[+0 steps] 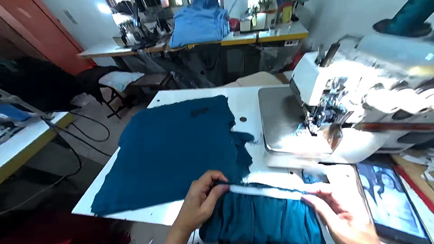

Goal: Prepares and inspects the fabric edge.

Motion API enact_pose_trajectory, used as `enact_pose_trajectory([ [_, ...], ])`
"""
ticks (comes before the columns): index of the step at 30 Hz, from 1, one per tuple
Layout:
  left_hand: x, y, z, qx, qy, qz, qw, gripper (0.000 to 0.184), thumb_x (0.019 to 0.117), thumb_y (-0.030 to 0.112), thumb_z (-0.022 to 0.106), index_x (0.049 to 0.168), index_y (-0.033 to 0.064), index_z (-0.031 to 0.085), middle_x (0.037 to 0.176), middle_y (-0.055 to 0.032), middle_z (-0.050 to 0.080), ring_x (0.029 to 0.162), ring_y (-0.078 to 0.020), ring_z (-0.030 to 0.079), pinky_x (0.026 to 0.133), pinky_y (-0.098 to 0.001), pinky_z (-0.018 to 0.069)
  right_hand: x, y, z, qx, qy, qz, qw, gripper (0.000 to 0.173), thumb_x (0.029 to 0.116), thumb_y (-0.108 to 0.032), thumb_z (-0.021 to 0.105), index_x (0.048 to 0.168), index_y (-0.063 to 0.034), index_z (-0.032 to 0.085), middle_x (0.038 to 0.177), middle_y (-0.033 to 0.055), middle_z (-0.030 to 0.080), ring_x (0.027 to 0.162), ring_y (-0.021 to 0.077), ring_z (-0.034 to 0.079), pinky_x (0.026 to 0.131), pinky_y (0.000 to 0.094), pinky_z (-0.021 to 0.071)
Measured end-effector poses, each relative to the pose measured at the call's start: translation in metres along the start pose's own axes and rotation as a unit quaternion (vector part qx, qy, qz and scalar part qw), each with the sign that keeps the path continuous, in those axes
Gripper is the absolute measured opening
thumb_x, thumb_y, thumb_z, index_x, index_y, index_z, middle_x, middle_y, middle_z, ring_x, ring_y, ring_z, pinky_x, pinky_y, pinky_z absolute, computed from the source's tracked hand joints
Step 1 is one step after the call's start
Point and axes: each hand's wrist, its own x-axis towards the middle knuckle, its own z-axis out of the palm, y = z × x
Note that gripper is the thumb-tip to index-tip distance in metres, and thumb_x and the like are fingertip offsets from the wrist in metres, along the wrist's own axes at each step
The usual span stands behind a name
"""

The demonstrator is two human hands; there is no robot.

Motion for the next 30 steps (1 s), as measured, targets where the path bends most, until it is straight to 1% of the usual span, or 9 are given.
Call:
enact_pose_trajectory([
  [4, 0.003, 0.003, 0.001, -0.038, 0.002, -0.032, 0.999, 0.014, 0.0992, 0.015, 0.067, 0.112, 0.0091, 0.067, 0.086, 0.0044, 0.073, 0.072, 0.0027, 0.066, 0.067, -0.0155, 0.0564, -0.001, -0.004, -0.003, -0.001, -0.01, 0.021, 1.0, 0.012, 0.0951, 0.002, 0.061, 0.106, 0.004, 0.064, 0.099, -0.0027, 0.07, 0.089, -0.0018, 0.066, 0.083, 0.0207, 0.0578],
  [7, 0.005, 0.002, 0.0, -0.034, -0.001, -0.046, 0.998, 0.02, 0.0962, 0.009, 0.07, 0.116, 0.0027, 0.068, 0.091, 0.0002, 0.077, 0.075, -0.002, 0.07, 0.07, -0.0207, 0.0598, 0.001, 0.001, -0.003, -0.009, -0.009, 0.028, 1.0, 0.012, 0.0957, 0.0, 0.062, 0.107, 0.0051, 0.063, 0.094, -0.0022, 0.07, 0.084, -0.0022, 0.064, 0.08, 0.0206, 0.0556],
  [11, 0.002, 0.011, 0.0, -0.026, 0.015, -0.008, 1.0, 0.013, 0.0969, 0.009, 0.068, 0.109, 0.0044, 0.07, 0.094, 0.0011, 0.076, 0.08, -0.0003, 0.07, 0.074, -0.0189, 0.0598, 0.001, -0.014, -0.008, 0.05, -0.005, 0.033, 0.998, 0.019, 0.0917, 0.003, 0.066, 0.107, -0.0071, 0.065, 0.096, -0.0112, 0.073, 0.085, -0.0013, 0.068, 0.08, 0.0226, 0.0594],
  [15, 0.002, 0.081, -0.003, -0.061, 0.004, -0.019, 0.998, 0.013, 0.1058, 0.018, 0.056, 0.117, 0.0162, 0.062, 0.109, 0.0102, 0.07, 0.094, 0.0065, 0.065, 0.082, -0.0147, 0.0551, 0.002, -0.068, -0.022, 0.1, -0.024, 0.058, 0.993, 0.028, 0.0974, 0.003, 0.057, 0.112, -0.0209, 0.06, 0.1, -0.0201, 0.072, 0.088, -0.0052, 0.067, 0.078, 0.0191, 0.0571],
  [17, 0.005, 0.097, 0.001, -0.019, 0.01, -0.015, 1.0, 0.014, 0.1077, 0.02, 0.052, 0.117, 0.0112, 0.058, 0.106, 0.0051, 0.067, 0.092, 0.0066, 0.063, 0.081, -0.0136, 0.0533, 0.006, -0.077, -0.019, 0.097, -0.031, 0.092, 0.991, 0.022, 0.0997, 0.001, 0.053, 0.112, -0.0179, 0.053, 0.097, -0.0192, 0.067, 0.084, -0.0058, 0.064, 0.074, 0.0186, 0.0549],
  [19, 0.011, 0.093, 0.003, 0.065, 0.021, -0.006, 0.998, 0.016, 0.1062, 0.015, 0.054, 0.112, 0.0007, 0.058, 0.091, -0.0047, 0.066, 0.077, 0.001, 0.061, 0.07, -0.0151, 0.0524, 0.008, -0.072, -0.012, 0.108, -0.011, 0.122, 0.986, 0.017, 0.0998, 0.002, 0.053, 0.11, -0.0114, 0.054, 0.093, -0.0135, 0.067, 0.085, -0.0016, 0.066, 0.079, 0.0227, 0.0581],
  [24, 0.029, 0.106, -0.018, 0.126, -0.014, 0.034, 0.991, 0.018, 0.106, 0.021, 0.056, 0.112, 0.0046, 0.06, 0.09, -0.0013, 0.067, 0.076, 0.0041, 0.06, 0.07, -0.0111, 0.0507, 0.012, -0.092, -0.016, 0.044, 0.03, 0.08, 0.995, 0.014, 0.1004, 0.003, 0.05, 0.111, -0.0066, 0.05, 0.1, -0.0125, 0.064, 0.092, -0.0051, 0.065, 0.086, 0.0201, 0.0575],
  [27, 0.035, 0.054, -0.006, 0.175, 0.004, 0.052, 0.983, 0.018, 0.1039, 0.021, 0.058, 0.107, 0.0054, 0.065, 0.085, -0.0008, 0.069, 0.071, 0.0007, 0.062, 0.067, -0.014, 0.0531, 0.018, -0.052, -0.01, -0.093, 0.048, 0.052, 0.993, 0.019, 0.0982, -0.001, 0.052, 0.11, 0.0111, 0.061, 0.104, 0.0085, 0.064, 0.095, 0.0025, 0.062, 0.086, 0.0215, 0.0546],
  [30, 0.02, 0.005, 0.011, 0.113, 0.022, -0.062, 0.991, 0.018, 0.0987, 0.021, 0.063, 0.105, 0.0039, 0.068, 0.076, 0.0019, 0.067, 0.063, 0.0007, 0.059, 0.06, -0.0162, 0.0502, 0.016, -0.017, -0.005, -0.153, 0.019, 0.077, 0.985, 0.023, 0.0971, -0.012, 0.06, 0.109, 0.0066, 0.066, 0.089, 0.0074, 0.068, 0.075, 0.0035, 0.061, 0.069, 0.0225, 0.0523],
])
